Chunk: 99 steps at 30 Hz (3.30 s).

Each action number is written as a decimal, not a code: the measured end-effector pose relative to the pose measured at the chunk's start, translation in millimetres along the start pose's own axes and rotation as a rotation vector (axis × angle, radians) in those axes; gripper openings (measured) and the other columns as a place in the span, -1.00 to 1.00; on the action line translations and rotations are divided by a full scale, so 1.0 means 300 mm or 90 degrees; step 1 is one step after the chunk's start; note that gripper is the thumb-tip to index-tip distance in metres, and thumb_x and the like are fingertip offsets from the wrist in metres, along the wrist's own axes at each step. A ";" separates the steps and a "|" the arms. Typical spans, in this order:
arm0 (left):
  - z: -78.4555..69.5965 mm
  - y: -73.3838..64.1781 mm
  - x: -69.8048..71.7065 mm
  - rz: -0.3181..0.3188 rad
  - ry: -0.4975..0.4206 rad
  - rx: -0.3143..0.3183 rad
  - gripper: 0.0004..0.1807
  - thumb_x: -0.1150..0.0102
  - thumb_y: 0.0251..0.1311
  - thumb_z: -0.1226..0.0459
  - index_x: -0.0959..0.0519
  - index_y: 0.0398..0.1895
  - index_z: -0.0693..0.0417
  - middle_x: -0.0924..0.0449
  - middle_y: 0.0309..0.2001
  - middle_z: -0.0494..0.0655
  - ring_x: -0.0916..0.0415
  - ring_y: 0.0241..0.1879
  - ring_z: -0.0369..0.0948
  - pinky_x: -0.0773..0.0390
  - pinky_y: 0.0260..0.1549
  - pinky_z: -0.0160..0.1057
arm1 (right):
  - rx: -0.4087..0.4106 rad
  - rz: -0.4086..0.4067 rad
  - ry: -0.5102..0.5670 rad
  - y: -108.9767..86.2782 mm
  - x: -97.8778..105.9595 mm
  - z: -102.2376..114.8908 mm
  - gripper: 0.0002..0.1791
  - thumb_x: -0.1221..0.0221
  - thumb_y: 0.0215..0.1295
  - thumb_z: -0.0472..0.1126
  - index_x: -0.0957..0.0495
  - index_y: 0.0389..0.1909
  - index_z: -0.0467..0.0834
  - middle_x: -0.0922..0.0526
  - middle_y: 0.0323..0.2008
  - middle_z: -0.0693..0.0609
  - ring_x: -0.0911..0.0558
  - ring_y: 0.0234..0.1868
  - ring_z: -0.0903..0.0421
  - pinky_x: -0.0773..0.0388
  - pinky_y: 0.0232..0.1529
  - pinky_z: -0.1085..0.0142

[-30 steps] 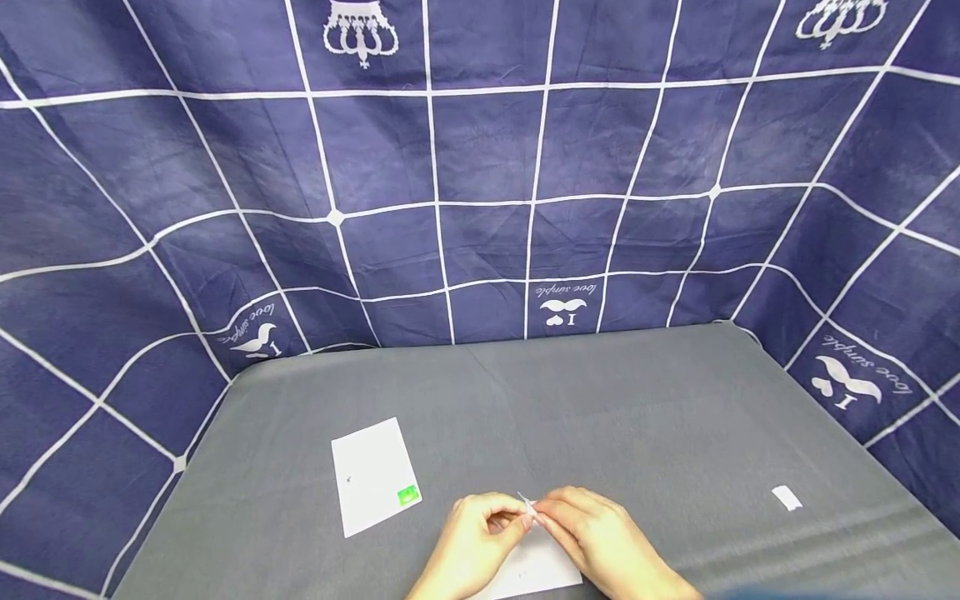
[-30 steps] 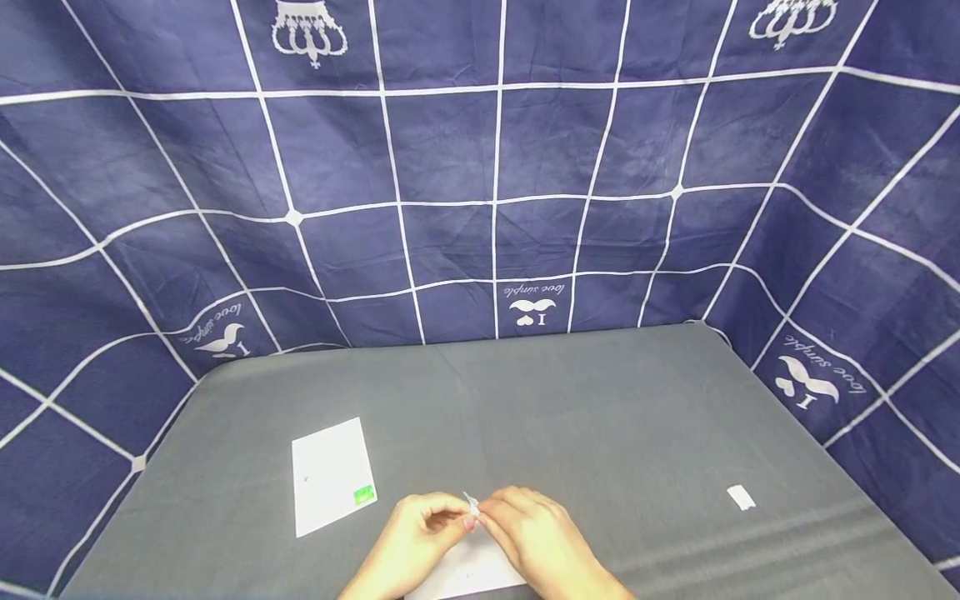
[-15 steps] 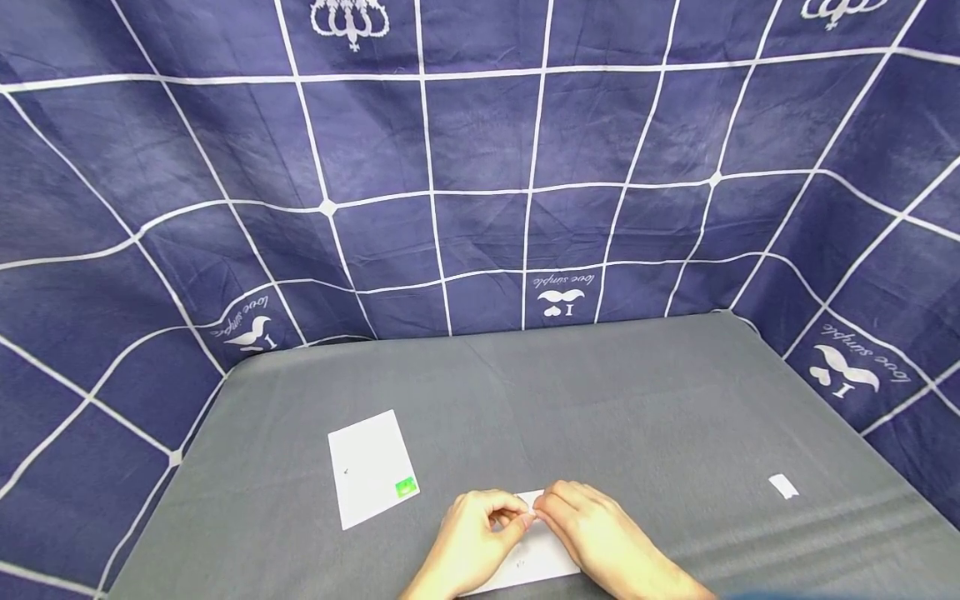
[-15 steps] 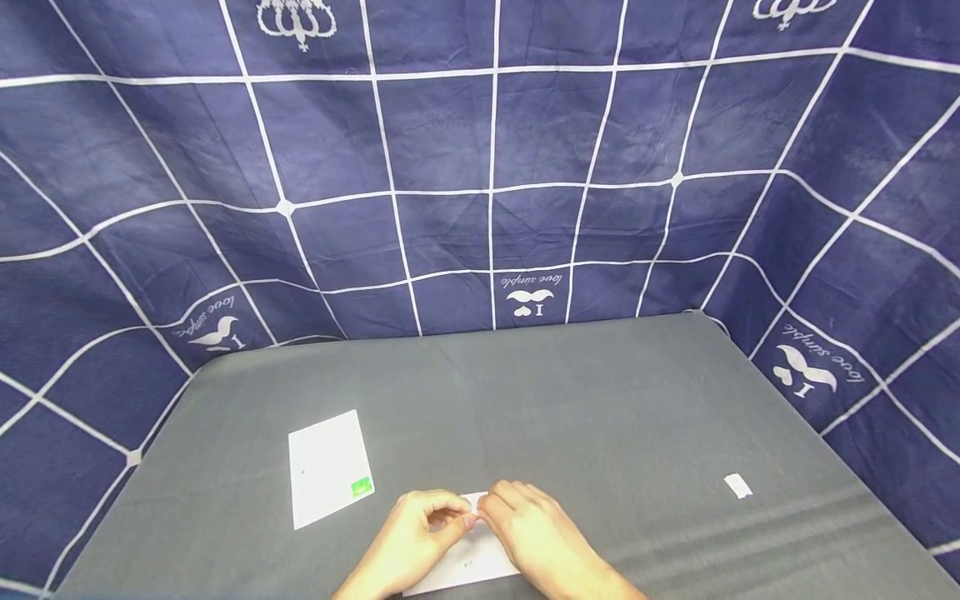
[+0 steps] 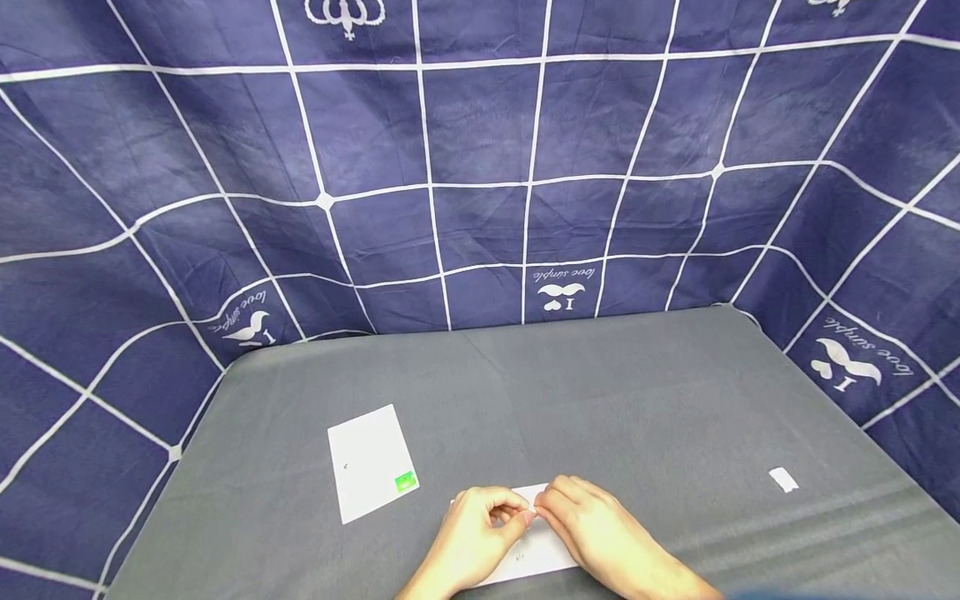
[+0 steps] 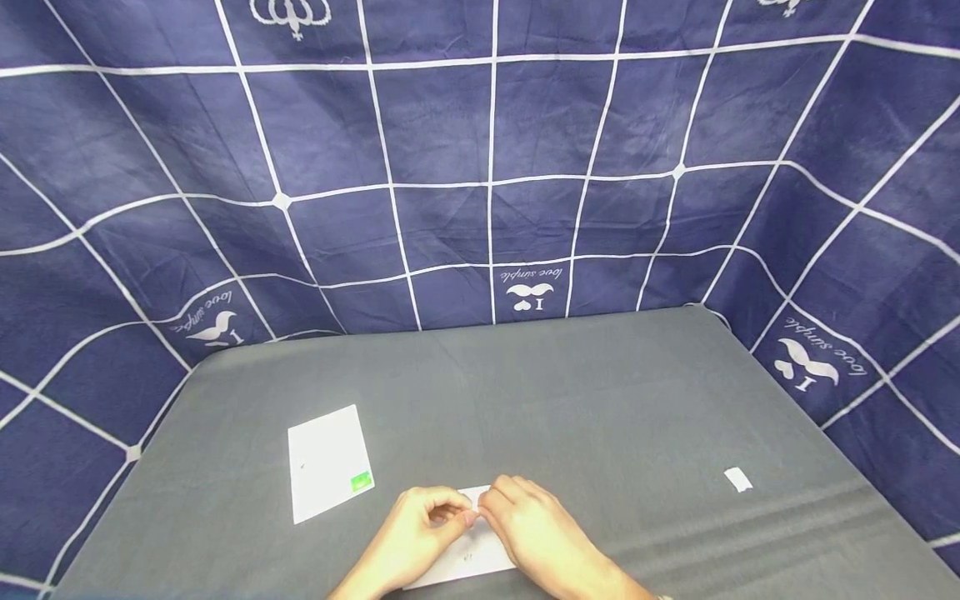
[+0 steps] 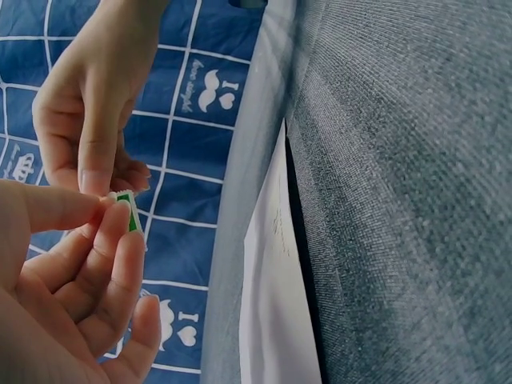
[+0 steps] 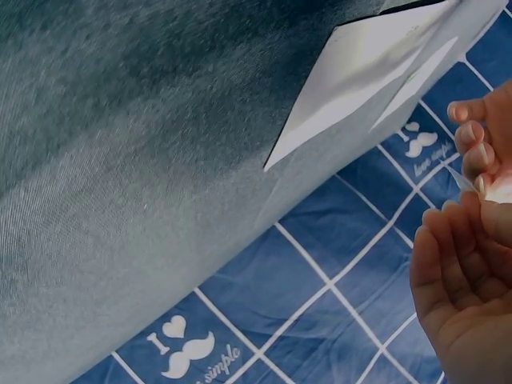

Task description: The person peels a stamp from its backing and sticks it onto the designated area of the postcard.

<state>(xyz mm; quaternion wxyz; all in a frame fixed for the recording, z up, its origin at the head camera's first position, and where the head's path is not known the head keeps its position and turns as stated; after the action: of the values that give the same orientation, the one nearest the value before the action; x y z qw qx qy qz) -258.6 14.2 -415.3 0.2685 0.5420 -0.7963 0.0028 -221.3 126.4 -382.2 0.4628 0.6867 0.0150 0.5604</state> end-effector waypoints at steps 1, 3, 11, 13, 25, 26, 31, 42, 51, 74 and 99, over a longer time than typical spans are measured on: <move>-0.001 0.000 0.000 0.000 0.000 -0.003 -0.94 -0.27 0.12 0.31 -0.68 -0.47 0.06 -0.60 -0.53 -0.35 -0.47 -0.49 -0.48 -0.51 -0.43 -0.32 | -0.004 0.001 0.001 0.000 -0.001 -0.001 -0.60 0.26 0.56 -0.08 -0.49 -0.40 -0.05 -0.40 -0.45 0.22 -0.42 -0.42 0.30 -0.38 -0.36 0.44; -0.002 0.001 0.001 0.000 0.005 -0.005 -0.94 -0.27 0.12 0.30 -0.67 -0.47 0.04 -0.60 -0.53 -0.36 -0.47 -0.49 -0.48 -0.48 -0.40 -0.32 | -0.012 0.005 0.003 -0.002 -0.003 -0.002 -0.60 0.28 0.56 -0.07 -0.47 -0.40 -0.05 -0.37 -0.46 0.22 -0.40 -0.43 0.31 -0.36 -0.37 0.45; 0.008 0.004 -0.009 0.029 0.001 0.028 -0.94 -0.25 0.15 0.28 -0.68 -0.43 0.02 -0.60 -0.50 -0.38 -0.48 -0.45 -0.46 -0.46 -0.37 -0.30 | -0.054 0.011 0.060 -0.007 -0.002 -0.019 -0.68 0.20 0.54 -0.09 -0.45 -0.36 -0.05 -0.36 -0.42 0.26 -0.37 -0.41 0.35 -0.33 -0.39 0.51; 0.009 0.005 -0.010 0.032 0.004 0.033 -0.94 -0.25 0.15 0.27 -0.68 -0.43 0.01 -0.60 -0.49 -0.39 -0.48 -0.45 -0.47 -0.44 -0.36 -0.30 | -0.069 0.012 0.082 -0.011 -0.004 -0.027 -0.71 0.17 0.53 -0.09 -0.45 -0.37 -0.04 -0.36 -0.42 0.28 -0.36 -0.41 0.38 -0.31 -0.40 0.55; 0.008 0.004 -0.013 0.035 0.004 0.032 -0.93 -0.24 0.17 0.26 -0.67 -0.39 0.04 -0.59 -0.49 -0.38 -0.51 -0.44 -0.45 -0.46 -0.30 -0.25 | -0.117 0.010 0.159 -0.030 -0.009 -0.051 -0.81 0.05 0.48 -0.14 -0.46 -0.33 -0.05 -0.37 -0.41 0.29 -0.31 -0.44 0.43 -0.25 -0.44 0.64; 0.008 0.004 -0.014 0.035 0.003 0.034 -0.93 -0.24 0.17 0.25 -0.67 -0.39 0.04 -0.59 -0.49 -0.38 -0.51 -0.44 -0.45 -0.46 -0.30 -0.25 | -0.120 0.010 0.154 -0.031 -0.008 -0.051 -0.81 0.06 0.49 -0.14 -0.46 -0.33 -0.05 -0.36 -0.42 0.29 -0.31 -0.44 0.42 -0.25 -0.44 0.64; 0.012 0.006 -0.016 0.037 0.007 0.044 -0.92 -0.23 0.18 0.24 -0.66 -0.39 0.03 -0.58 -0.49 -0.39 -0.51 -0.43 -0.44 -0.48 -0.32 -0.26 | -0.131 0.007 0.123 -0.032 -0.007 -0.052 -0.79 0.06 0.49 -0.14 -0.45 -0.36 -0.05 -0.32 -0.43 0.31 -0.29 -0.44 0.42 -0.23 -0.43 0.64; 0.016 0.003 -0.016 0.024 0.011 0.051 -0.94 -0.23 0.16 0.27 -0.65 -0.42 0.01 -0.56 -0.51 -0.41 -0.47 -0.47 -0.47 -0.44 -0.39 -0.32 | -0.127 -0.005 0.060 -0.032 -0.002 -0.039 -0.83 -0.01 0.45 -0.09 -0.47 -0.36 -0.01 -0.36 -0.42 0.31 -0.36 -0.40 0.37 -0.29 -0.37 0.52; 0.009 0.001 -0.023 0.027 -0.011 0.043 -0.94 -0.22 0.16 0.31 -0.65 -0.44 0.03 -0.55 -0.52 -0.39 -0.45 -0.50 -0.47 -0.45 -0.47 -0.38 | -0.108 -0.028 0.030 -0.023 0.003 -0.032 -0.72 0.10 0.50 -0.02 -0.47 -0.37 -0.02 -0.39 -0.43 0.27 -0.38 -0.42 0.33 -0.31 -0.41 0.50; 0.018 -0.008 -0.027 0.017 0.027 0.071 -0.94 -0.23 0.08 0.30 -0.67 -0.46 -0.05 -0.51 -0.54 -0.46 -0.40 -0.51 -0.50 -0.36 -0.54 -0.43 | -0.072 -0.062 -0.073 -0.007 0.015 0.015 -0.51 0.30 0.54 -0.07 -0.47 -0.54 -0.07 -0.28 -0.59 0.20 -0.29 -0.60 0.31 -0.24 -0.63 0.50; 0.015 -0.013 -0.040 0.067 -0.041 0.091 -0.90 -0.10 0.17 0.39 -0.58 -0.40 0.02 -0.59 -0.49 -0.37 -0.53 -0.47 -0.41 -0.41 -0.52 -0.40 | -0.318 0.073 0.291 -0.034 -0.024 -0.085 -0.86 -0.17 0.27 -0.37 -0.49 -0.42 -0.08 -0.37 -0.48 0.29 -0.32 -0.52 0.41 -0.36 -0.57 0.47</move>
<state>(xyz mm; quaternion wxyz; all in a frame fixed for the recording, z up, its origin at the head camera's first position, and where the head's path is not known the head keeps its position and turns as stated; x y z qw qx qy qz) -254.0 21.7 -425.4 0.2032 0.5170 -0.8296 0.0562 -238.8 144.2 -395.7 0.5691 0.4084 -0.0576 0.7113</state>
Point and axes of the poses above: each hand's wrist, its own y-axis towards the middle knuckle, its own x-axis out of the back of the hand, z = x × y, the point moved 8 cm from there along y, towards the middle knuckle
